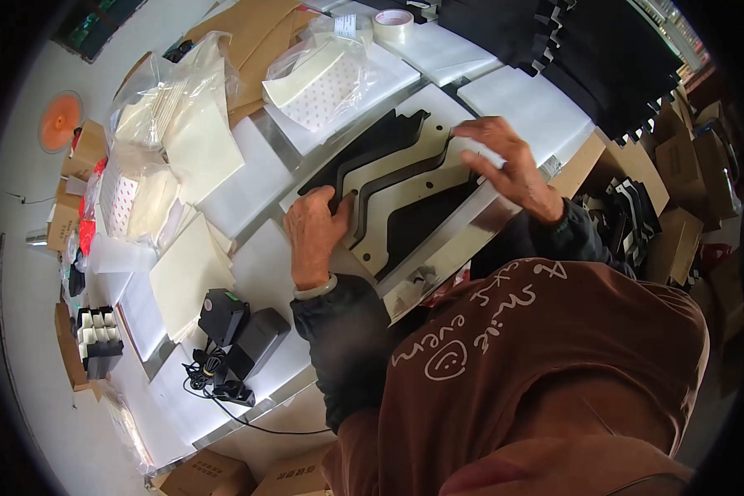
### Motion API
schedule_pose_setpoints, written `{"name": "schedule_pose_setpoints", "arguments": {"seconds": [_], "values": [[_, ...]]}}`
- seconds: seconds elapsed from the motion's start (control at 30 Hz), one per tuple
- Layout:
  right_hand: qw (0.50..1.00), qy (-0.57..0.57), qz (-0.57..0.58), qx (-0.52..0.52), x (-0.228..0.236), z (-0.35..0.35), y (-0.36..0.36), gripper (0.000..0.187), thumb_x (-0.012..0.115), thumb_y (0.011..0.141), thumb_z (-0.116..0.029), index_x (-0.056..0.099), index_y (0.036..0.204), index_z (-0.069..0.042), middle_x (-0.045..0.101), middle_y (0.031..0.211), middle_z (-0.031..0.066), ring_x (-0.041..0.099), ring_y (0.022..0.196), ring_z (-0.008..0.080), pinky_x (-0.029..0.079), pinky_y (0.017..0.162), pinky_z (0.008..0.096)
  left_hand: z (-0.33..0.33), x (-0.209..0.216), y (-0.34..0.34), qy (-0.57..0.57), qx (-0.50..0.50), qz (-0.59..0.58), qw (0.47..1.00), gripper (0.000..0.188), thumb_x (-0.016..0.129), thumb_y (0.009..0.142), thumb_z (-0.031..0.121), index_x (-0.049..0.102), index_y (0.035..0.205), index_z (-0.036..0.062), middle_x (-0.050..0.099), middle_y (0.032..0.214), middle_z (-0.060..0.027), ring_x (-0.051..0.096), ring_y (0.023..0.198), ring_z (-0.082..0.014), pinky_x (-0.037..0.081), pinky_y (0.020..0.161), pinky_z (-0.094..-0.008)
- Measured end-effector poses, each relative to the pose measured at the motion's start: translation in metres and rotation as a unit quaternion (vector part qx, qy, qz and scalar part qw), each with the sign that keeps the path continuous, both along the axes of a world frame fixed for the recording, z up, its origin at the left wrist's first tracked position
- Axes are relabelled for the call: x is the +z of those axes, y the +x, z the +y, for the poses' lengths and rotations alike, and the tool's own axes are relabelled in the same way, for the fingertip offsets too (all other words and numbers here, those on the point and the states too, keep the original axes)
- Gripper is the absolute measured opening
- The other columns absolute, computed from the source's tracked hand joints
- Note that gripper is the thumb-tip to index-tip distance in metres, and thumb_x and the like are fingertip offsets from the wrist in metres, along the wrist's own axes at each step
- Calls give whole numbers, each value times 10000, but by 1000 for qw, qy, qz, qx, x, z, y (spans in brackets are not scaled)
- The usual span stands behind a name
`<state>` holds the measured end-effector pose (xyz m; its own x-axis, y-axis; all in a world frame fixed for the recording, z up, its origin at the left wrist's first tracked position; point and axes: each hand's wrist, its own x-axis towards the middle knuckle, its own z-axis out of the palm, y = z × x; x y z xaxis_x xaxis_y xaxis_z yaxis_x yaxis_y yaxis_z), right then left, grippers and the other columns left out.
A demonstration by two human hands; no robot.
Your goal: The person peels adhesive backing from foam padding pieces and applies them by hand to black plastic components.
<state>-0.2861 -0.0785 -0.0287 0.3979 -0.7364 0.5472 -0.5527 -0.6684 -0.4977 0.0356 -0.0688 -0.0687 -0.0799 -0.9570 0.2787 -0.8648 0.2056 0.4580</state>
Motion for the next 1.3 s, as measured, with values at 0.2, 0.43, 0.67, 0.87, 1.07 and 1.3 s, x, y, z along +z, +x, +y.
{"name": "schedule_pose_setpoints", "arguments": {"seconds": [0.2, 0.43, 0.67, 0.87, 1.07, 1.3], "values": [[944, 72, 107, 305, -3, -42, 99, 388, 710, 917, -289, 633, 1168, -3, 646, 1195, 184, 602, 1146, 360, 492, 942, 420, -7, -22, -13, -64, 70, -4, 995, 171, 696, 795, 261, 703, 753, 95, 701, 799, -164, 686, 755, -382, 529, 677, -515], [939, 92, 162, 290, -12, -46, 116, 365, 720, 900, -299, 623, 1102, -11, 677, 1060, 171, 652, 1014, 358, 517, 888, 429, -1, -17, -17, -50, 91, 15, 994, 211, 734, 796, 265, 700, 754, 62, 692, 762, -172, 680, 746, -394, 536, 665, -494], [943, 88, 182, 264, 3, -54, 94, 420, 738, 881, -320, 660, 1106, 26, 708, 999, 196, 692, 902, 377, 549, 805, 428, 3, -6, -14, -80, 82, -17, 993, 312, 772, 797, 346, 708, 757, 43, 688, 716, -166, 678, 693, -368, 535, 667, -462], [993, 0, 3, 117, 17, -27, 57, 260, 733, 885, -114, 692, 1100, 26, 725, 1024, 175, 710, 920, 329, 559, 814, 365, 46, 59, 43, -111, 96, 14, 989, 330, 765, 838, 361, 719, 776, 40, 693, 701, -130, 675, 677, -341, 528, 660, -430], [983, 81, -124, -112, -42, -16, -42, 181, 644, 989, -135, 722, 1059, 12, 732, 949, 115, 669, 924, 176, 518, 849, 309, 61, 93, 268, 79, 247, -175, 950, 232, 750, 804, 271, 752, 897, 58, 727, 905, -170, 687, 853, -387, 542, 773, -478], [972, 89, -54, -212, -73, -1, -64, 173, 610, 989, -115, 699, 1084, 0, 699, 1021, 136, 672, 960, 261, 504, 891, 341, 87, 23, 363, 360, 454, -4, 815, 412, 711, 804, 319, 708, 948, -67, 725, 950, -262, 726, 890, -395, 583, 777, -472]]}}
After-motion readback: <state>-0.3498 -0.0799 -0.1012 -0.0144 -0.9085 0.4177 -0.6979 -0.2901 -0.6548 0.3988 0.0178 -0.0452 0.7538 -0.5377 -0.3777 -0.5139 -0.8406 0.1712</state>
